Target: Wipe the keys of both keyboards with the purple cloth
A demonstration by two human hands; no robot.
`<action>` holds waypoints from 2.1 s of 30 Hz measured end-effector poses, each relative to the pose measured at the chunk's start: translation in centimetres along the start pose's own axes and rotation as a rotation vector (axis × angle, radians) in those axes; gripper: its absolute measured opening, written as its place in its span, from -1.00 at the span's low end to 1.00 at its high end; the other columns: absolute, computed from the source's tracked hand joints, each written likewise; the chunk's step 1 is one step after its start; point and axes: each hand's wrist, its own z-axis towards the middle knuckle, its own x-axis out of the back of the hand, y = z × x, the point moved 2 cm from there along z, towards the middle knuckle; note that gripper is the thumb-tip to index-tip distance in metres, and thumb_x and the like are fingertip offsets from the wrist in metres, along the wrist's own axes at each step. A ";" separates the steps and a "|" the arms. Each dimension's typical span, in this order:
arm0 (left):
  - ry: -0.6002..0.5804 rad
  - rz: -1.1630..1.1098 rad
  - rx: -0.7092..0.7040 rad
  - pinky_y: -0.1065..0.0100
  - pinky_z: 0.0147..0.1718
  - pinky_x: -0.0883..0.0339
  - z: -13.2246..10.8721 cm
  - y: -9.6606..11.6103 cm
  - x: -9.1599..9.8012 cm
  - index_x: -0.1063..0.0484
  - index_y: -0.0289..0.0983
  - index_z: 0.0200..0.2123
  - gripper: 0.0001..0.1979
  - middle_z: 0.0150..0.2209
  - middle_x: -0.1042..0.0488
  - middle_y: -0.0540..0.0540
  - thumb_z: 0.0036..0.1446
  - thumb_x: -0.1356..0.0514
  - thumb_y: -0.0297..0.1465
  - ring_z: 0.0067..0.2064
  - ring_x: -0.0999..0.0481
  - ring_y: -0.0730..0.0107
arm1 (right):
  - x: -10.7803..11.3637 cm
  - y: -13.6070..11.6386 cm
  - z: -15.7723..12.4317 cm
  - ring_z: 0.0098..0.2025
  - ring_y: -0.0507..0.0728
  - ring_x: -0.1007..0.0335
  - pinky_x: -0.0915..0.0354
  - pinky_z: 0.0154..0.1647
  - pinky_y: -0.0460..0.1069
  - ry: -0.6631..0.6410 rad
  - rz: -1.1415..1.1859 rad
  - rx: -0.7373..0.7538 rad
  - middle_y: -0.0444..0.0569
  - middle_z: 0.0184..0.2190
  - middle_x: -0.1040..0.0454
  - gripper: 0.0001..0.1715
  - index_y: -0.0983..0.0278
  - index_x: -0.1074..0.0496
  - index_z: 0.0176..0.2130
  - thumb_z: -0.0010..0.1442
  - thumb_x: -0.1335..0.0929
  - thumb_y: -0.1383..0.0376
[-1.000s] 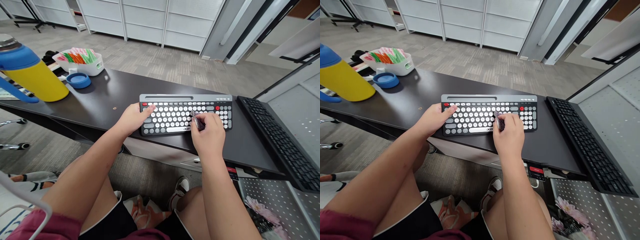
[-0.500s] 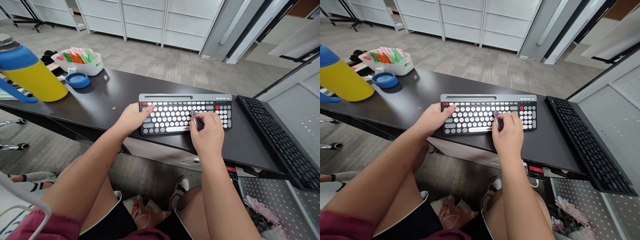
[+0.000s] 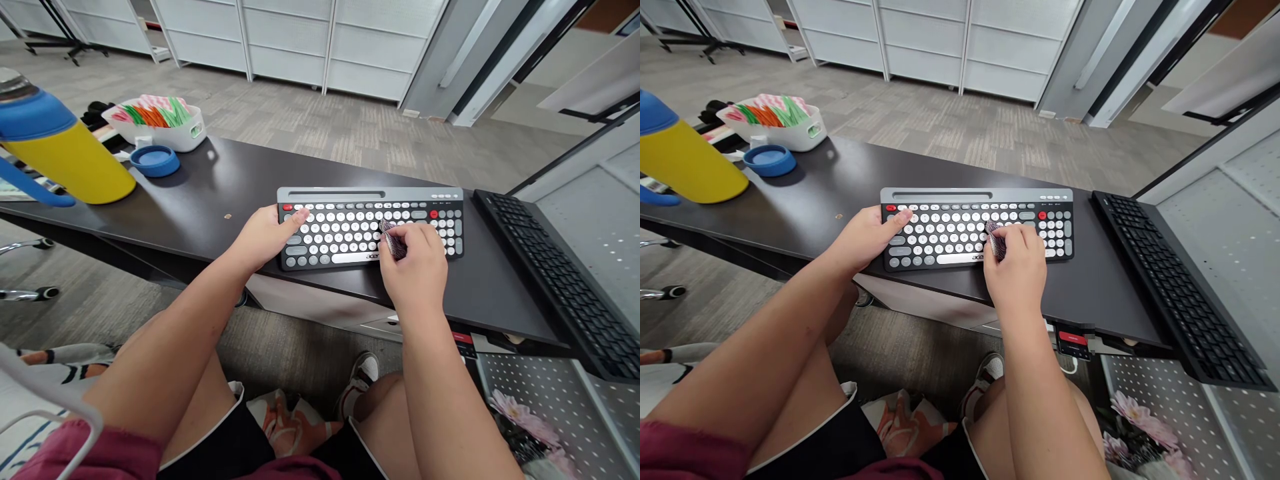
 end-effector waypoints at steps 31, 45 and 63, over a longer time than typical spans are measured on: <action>-0.001 -0.018 -0.005 0.10 0.01 -0.53 -0.1 0.0 0.0 -0.66 -0.15 -0.08 -0.48 -0.09 -0.72 -0.11 0.27 -0.24 0.15 -0.08 -0.68 0.05 | 0.3 -0.4 -0.1 -0.03 0.27 -0.46 -0.35 -0.02 0.15 -0.026 0.052 0.040 0.02 -0.11 -0.59 -0.90 0.16 -0.46 -0.10 0.39 -0.33 0.27; -0.002 -0.013 -0.026 0.16 -0.05 -0.53 0.1 -0.1 -0.1 -0.65 -0.19 -0.08 -0.44 -0.07 -0.72 -0.12 0.27 -0.23 0.17 -0.05 -0.68 0.05 | -2.4 -6.1 -3.4 0.32 0.18 -0.46 -0.49 0.25 0.12 -0.126 0.120 0.242 -0.02 0.28 -0.53 -0.66 0.20 -0.42 0.14 0.49 -0.23 0.45; -0.008 -0.023 0.005 0.14 -0.04 -0.53 0.1 -0.1 0.0 -0.66 -0.19 -0.06 -0.45 -0.07 -0.73 -0.11 0.26 -0.26 0.16 -0.06 -0.69 0.02 | 3.9 -1.0 0.5 0.10 0.21 -0.63 -0.54 0.10 0.14 -0.020 0.310 -0.133 -0.03 0.09 -0.66 -0.62 0.11 -0.52 0.19 0.50 -0.31 0.11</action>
